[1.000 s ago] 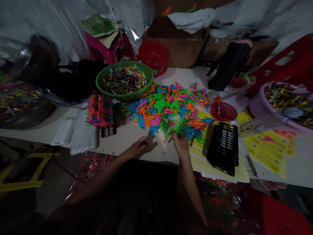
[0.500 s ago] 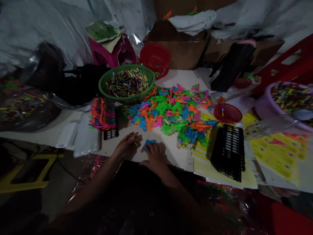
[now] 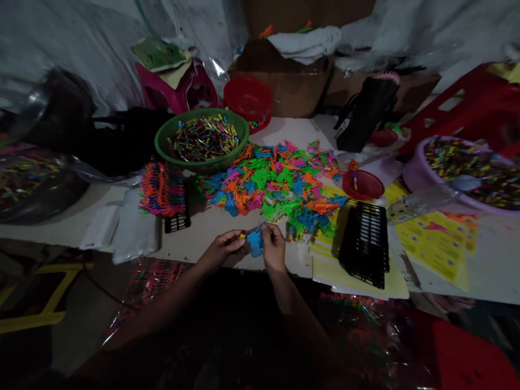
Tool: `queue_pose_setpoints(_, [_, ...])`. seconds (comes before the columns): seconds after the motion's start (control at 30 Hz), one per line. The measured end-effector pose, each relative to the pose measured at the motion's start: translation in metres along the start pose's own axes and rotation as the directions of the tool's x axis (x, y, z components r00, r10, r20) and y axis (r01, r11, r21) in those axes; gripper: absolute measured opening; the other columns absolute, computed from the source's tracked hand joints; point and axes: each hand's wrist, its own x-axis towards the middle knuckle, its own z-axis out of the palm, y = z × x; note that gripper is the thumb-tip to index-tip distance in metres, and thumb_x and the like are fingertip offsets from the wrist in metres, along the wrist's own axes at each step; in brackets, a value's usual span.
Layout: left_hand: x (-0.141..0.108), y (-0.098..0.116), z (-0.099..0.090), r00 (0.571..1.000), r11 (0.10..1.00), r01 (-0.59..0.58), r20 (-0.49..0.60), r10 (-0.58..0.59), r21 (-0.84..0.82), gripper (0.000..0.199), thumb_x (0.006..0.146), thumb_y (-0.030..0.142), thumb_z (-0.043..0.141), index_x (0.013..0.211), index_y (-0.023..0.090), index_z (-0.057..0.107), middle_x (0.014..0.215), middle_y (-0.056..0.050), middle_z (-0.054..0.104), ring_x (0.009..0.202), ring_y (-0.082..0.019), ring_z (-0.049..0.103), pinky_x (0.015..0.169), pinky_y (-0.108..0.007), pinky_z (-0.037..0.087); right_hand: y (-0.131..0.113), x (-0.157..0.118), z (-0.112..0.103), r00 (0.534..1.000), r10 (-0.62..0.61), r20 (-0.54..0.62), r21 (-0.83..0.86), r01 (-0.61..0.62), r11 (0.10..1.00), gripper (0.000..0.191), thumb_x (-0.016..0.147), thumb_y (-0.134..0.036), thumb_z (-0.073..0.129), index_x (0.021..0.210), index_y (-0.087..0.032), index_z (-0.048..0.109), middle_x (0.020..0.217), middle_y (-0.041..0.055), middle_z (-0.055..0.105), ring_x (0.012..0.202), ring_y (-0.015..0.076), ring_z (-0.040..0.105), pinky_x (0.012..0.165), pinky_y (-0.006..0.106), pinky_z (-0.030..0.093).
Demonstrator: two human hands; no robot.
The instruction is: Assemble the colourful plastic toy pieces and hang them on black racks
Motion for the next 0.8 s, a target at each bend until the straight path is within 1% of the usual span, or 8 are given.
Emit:
queue_pose_setpoints(0.13, [-0.004, 0.005, 0.004, 0.999, 1.0, 0.011, -0.042, -0.011, 0.006, 0.038, 0.062, 0.037, 0.069, 0.091, 0.014, 0.061, 0.064, 0.0, 0.059, 0.052, -0.009, 0.054, 0.053, -0.022, 0.04, -0.002, -0.003, 0.01, 1.0, 0.002, -0.025, 0.092, 0.001, 0.996, 0.027, 0.07, -0.046, 0.058, 0.069, -0.019, 0.051, 0.056, -0.0056, 0.046, 0.049, 0.0066, 0.04, 0.046, 0.018, 0.035])
queue_pose_setpoints(0.23, [-0.003, 0.004, 0.005, 0.992, 0.999, -0.012, -0.123, 0.006, -0.053, 0.039, 0.058, 0.037, 0.072, 0.087, 0.014, 0.059, 0.059, 0.003, 0.056, 0.045, -0.006, 0.048, 0.047, -0.02, 0.037, -0.001, -0.009, 0.009, 0.991, 0.02, 0.129, 0.106, -0.034, 0.994, 0.027, 0.072, -0.045, 0.057, 0.074, -0.019, 0.057, 0.059, -0.0045, 0.049, 0.051, 0.0071, 0.042, 0.048, 0.019, 0.037])
queue_pose_setpoints(0.33, [0.0, 0.001, 0.006, 0.985, 0.996, -0.062, -0.167, 0.05, -0.069, 0.04, 0.057, 0.037, 0.072, 0.085, 0.014, 0.057, 0.057, 0.005, 0.055, 0.045, -0.005, 0.048, 0.046, -0.018, 0.036, 0.001, -0.012, 0.004, 0.959, 0.035, 0.281, 0.07, -0.057, 0.996, 0.027, 0.068, -0.043, 0.062, 0.078, -0.018, 0.061, 0.065, -0.002, 0.056, 0.057, 0.009, 0.047, 0.054, 0.021, 0.04])
queue_pose_setpoints(0.4, [0.001, 0.0, 0.006, 0.982, 0.995, -0.087, -0.174, 0.077, -0.048, 0.041, 0.058, 0.037, 0.071, 0.087, 0.014, 0.056, 0.061, 0.003, 0.057, 0.05, -0.007, 0.052, 0.048, -0.019, 0.038, 0.002, -0.012, 0.002, 0.965, 0.045, 0.258, 0.04, -0.057, 0.998, 0.027, 0.066, -0.041, 0.065, 0.075, -0.017, 0.061, 0.066, -0.0016, 0.056, 0.058, 0.0093, 0.048, 0.057, 0.022, 0.041])
queue_pose_setpoints(0.47, [0.002, -0.002, 0.006, 0.981, 0.995, -0.097, -0.171, 0.092, -0.019, 0.042, 0.06, 0.039, 0.07, 0.091, 0.014, 0.056, 0.07, 0.0, 0.062, 0.054, -0.009, 0.055, 0.05, -0.02, 0.04, 0.003, -0.011, 0.0, 0.985, 0.051, 0.162, 0.044, -0.058, 0.997, 0.027, 0.067, -0.042, 0.064, 0.073, -0.017, 0.06, 0.063, -0.0024, 0.055, 0.057, 0.0086, 0.046, 0.056, 0.021, 0.04])
queue_pose_setpoints(0.53, [0.001, -0.002, 0.006, 0.988, 0.996, -0.085, -0.127, 0.086, 0.018, 0.042, 0.063, 0.041, 0.067, 0.094, 0.014, 0.057, 0.075, -0.002, 0.064, 0.054, -0.009, 0.055, 0.051, -0.022, 0.041, 0.004, -0.009, 0.0, 0.993, 0.054, 0.105, 0.064, -0.061, 0.996, 0.027, 0.068, -0.044, 0.062, 0.072, -0.017, 0.059, 0.061, -0.0032, 0.053, 0.055, 0.0078, 0.044, 0.054, 0.02, 0.038])
queue_pose_setpoints(0.63, [-0.001, -0.002, 0.005, 0.996, 0.996, -0.069, -0.045, 0.072, 0.061, 0.04, 0.066, 0.041, 0.065, 0.093, 0.013, 0.059, 0.067, -0.001, 0.061, 0.053, -0.009, 0.052, 0.052, -0.023, 0.041, 0.003, -0.007, 0.001, 0.988, 0.063, 0.139, 0.047, -0.07, 0.996, 0.028, 0.067, -0.044, 0.063, 0.067, -0.016, 0.058, 0.058, -0.0034, 0.051, 0.053, 0.0074, 0.043, 0.051, 0.02, 0.037])
queue_pose_setpoints(0.8, [0.0, -0.007, 0.003, 0.99, 0.991, -0.111, -0.074, 0.117, 0.078, 0.037, 0.063, 0.037, 0.068, 0.09, 0.012, 0.059, 0.059, 0.003, 0.056, 0.052, -0.008, 0.049, 0.052, -0.022, 0.04, 0.003, -0.009, 0.004, 0.992, 0.041, 0.117, -0.019, -0.04, 0.999, 0.03, 0.068, -0.044, 0.06, 0.066, -0.015, 0.057, 0.056, -0.0032, 0.05, 0.051, 0.0074, 0.041, 0.05, 0.02, 0.037])
